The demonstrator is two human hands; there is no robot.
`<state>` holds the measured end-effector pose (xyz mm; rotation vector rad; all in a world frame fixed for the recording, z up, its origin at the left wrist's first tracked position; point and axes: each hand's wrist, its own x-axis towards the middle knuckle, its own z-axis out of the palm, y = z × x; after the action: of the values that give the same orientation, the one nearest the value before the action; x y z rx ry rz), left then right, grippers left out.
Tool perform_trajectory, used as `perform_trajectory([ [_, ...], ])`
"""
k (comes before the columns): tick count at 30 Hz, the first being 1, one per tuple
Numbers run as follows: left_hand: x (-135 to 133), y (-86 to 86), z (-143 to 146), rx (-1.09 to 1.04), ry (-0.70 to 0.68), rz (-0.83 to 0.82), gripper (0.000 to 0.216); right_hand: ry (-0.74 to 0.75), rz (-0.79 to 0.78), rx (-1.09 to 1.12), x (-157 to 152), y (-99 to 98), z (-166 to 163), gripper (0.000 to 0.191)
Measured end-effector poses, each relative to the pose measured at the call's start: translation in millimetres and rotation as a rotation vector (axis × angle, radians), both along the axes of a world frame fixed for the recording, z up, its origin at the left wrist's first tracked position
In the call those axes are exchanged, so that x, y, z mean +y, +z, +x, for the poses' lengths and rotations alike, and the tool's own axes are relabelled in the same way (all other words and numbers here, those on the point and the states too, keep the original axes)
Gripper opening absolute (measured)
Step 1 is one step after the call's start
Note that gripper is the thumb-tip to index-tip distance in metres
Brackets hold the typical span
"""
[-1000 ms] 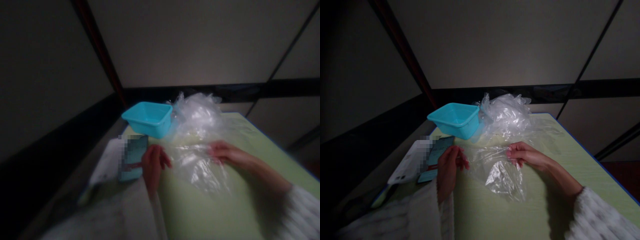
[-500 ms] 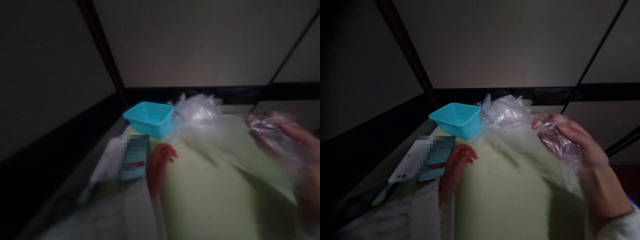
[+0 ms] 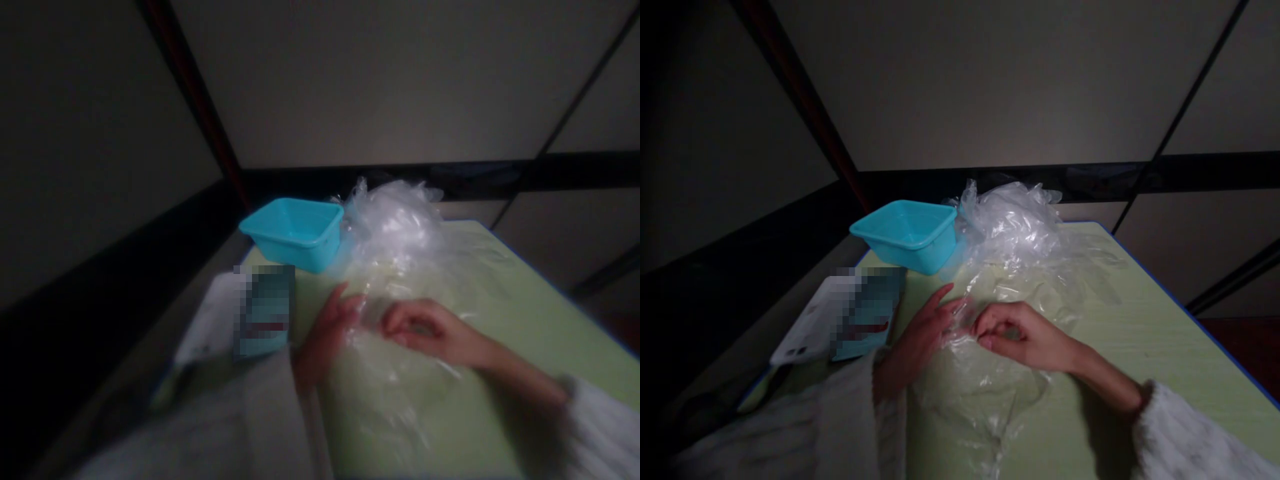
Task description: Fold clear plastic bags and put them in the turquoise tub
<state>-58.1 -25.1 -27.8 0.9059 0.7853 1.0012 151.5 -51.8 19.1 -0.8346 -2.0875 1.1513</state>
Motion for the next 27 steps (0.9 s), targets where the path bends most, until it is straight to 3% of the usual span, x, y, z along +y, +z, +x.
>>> perform_trajectory([
  [2, -1, 2.6, 0, -0.04, -0.015, -0.002, 0.078, -0.056, 0.187, -0.117, 8, -4.6, 10, 0.022],
  [4, -1, 3.3, 0, -0.074, -0.023, 0.003, 0.08, -0.021, 0.312, -0.274, 15, -9.6, 17, 0.035],
  [8, 3, 2.1, -4, -0.04, -0.003, 0.029, 0.076, 0.026, 0.414, -0.542, 22, -23.7, 27, 0.063],
  [15, 8, -0.3, -11, 0.23, 0.129, 0.234, 0.091, -0.108, 0.453, -0.731, 22, -38.6, 36, 0.072],
  [27, 12, 8.1, -13, 0.449, 0.306, 0.331, 0.081, -0.264, 0.41, -0.851, 11, -40.5, 30, 0.077],
])
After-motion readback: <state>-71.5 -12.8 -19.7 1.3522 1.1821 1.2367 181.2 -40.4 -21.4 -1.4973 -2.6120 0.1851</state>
